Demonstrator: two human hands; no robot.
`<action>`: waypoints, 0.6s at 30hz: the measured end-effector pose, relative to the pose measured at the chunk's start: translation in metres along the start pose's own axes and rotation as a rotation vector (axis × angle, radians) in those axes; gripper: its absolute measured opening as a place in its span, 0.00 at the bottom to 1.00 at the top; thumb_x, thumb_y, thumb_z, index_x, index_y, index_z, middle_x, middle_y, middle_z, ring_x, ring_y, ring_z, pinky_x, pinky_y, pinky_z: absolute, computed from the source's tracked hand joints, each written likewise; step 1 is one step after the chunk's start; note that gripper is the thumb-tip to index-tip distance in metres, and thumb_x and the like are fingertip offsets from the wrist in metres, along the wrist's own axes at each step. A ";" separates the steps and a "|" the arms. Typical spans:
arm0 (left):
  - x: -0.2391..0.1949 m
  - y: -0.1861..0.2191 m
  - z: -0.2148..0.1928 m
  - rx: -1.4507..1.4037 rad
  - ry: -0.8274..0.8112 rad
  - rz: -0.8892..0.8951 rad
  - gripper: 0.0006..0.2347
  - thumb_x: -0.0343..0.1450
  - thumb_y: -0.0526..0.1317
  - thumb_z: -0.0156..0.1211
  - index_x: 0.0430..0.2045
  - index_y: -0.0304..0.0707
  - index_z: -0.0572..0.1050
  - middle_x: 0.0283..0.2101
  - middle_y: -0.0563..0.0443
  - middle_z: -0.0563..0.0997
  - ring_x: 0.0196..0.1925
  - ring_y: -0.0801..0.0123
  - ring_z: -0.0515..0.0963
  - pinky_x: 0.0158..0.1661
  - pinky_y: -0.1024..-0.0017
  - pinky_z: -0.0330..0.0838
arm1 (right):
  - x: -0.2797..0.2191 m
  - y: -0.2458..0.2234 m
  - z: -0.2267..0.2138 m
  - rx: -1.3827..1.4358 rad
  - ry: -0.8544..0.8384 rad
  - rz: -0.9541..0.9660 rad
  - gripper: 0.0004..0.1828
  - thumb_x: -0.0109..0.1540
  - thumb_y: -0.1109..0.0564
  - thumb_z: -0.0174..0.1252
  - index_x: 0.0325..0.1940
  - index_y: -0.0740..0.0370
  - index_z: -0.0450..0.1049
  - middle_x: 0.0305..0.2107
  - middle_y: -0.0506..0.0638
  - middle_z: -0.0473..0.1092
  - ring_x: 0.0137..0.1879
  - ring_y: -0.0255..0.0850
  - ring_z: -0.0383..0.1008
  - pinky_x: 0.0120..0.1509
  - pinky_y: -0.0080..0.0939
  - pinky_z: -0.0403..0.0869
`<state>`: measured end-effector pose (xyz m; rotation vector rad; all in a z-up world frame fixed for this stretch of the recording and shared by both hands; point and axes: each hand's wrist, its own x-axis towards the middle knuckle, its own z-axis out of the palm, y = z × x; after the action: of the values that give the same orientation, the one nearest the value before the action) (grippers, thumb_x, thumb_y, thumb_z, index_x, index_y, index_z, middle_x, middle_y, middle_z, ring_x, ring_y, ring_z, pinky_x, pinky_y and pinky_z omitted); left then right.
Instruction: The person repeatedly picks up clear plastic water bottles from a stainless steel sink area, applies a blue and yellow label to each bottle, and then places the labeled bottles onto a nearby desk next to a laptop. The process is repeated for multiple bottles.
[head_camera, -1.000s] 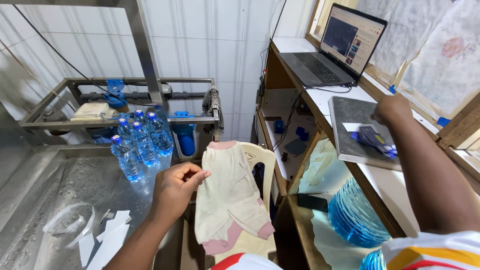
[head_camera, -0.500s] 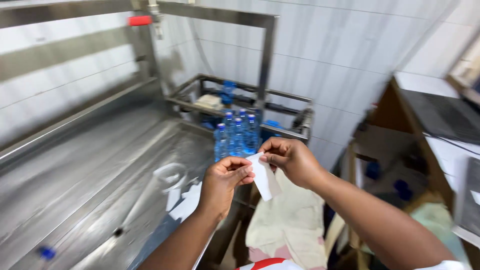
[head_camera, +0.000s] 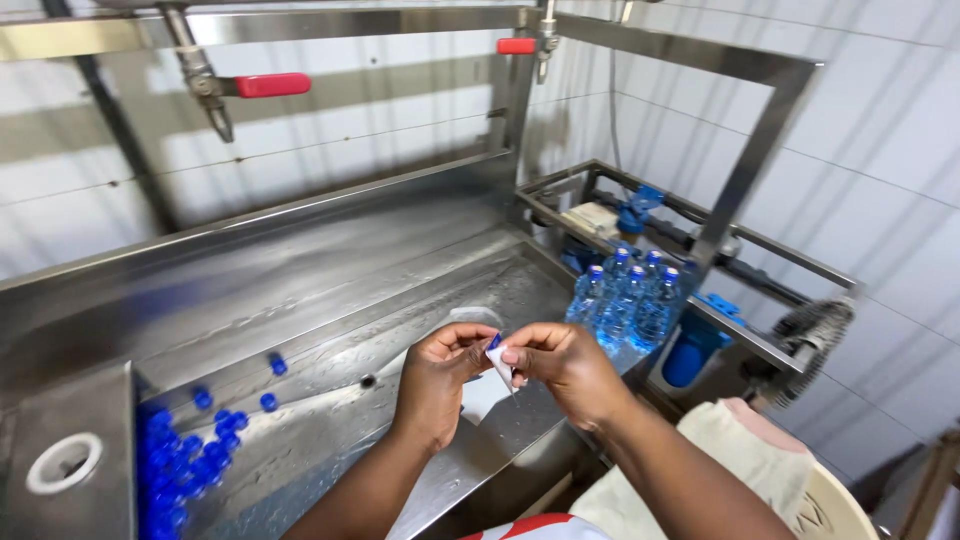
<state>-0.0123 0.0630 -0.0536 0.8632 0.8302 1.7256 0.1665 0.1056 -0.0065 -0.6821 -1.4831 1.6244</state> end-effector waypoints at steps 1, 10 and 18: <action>-0.005 0.003 0.000 0.004 0.021 0.007 0.10 0.70 0.33 0.73 0.42 0.26 0.86 0.38 0.38 0.89 0.38 0.61 0.88 0.45 0.67 0.83 | 0.005 0.006 0.000 0.004 -0.020 0.008 0.08 0.61 0.62 0.73 0.38 0.74 0.87 0.26 0.58 0.81 0.30 0.41 0.76 0.38 0.39 0.74; -0.009 -0.011 0.001 0.279 0.170 0.209 0.11 0.70 0.37 0.75 0.42 0.29 0.88 0.36 0.41 0.92 0.37 0.61 0.92 0.45 0.67 0.89 | 0.029 0.023 -0.014 0.116 -0.106 0.011 0.09 0.66 0.60 0.69 0.43 0.71 0.82 0.32 0.57 0.79 0.33 0.43 0.77 0.30 0.37 0.78; -0.009 -0.019 0.013 0.451 -0.164 0.452 0.07 0.72 0.25 0.65 0.30 0.40 0.82 0.44 0.47 0.83 0.52 0.62 0.84 0.51 0.66 0.83 | 0.041 0.039 -0.046 0.252 0.074 -0.099 0.10 0.70 0.53 0.64 0.48 0.60 0.73 0.40 0.63 0.79 0.38 0.49 0.80 0.42 0.39 0.79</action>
<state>0.0100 0.0610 -0.0646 1.5722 0.9829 1.8410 0.1751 0.1654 -0.0471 -0.5133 -1.2138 1.6561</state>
